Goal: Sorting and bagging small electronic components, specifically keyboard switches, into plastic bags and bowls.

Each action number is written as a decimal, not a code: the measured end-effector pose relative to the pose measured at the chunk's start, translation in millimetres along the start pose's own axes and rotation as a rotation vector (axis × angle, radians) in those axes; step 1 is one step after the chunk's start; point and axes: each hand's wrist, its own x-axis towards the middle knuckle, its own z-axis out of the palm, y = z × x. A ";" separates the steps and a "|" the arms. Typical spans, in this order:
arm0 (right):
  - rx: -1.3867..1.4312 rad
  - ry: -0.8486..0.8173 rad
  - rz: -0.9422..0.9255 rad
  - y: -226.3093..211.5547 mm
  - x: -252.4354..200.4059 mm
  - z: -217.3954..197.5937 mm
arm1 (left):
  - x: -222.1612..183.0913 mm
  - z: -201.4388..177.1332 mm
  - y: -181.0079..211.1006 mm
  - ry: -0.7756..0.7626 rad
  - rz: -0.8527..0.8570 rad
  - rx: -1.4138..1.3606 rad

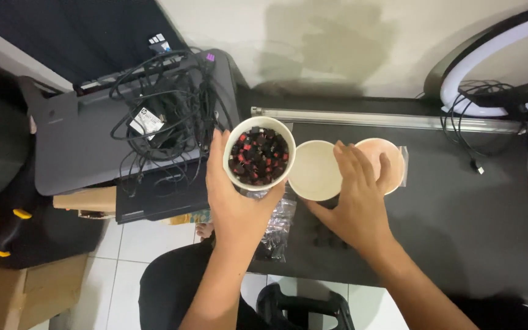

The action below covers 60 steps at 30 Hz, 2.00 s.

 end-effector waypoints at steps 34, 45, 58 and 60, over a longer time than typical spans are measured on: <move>0.583 0.169 0.198 41.4 -37.4 -81.8 | -36.2 48.6 9.4 -0.309 0.439 -0.191; 1.067 -0.124 0.716 68.3 -54.7 -74.7 | -54.8 68.2 13.3 -0.550 0.393 -0.250; 1.125 0.146 0.745 120.2 -68.2 -106.0 | -75.6 82.3 -0.1 -0.533 0.512 -0.251; 1.074 0.239 0.765 136.6 -71.7 -112.4 | -81.8 90.3 -8.6 -0.571 0.492 -0.242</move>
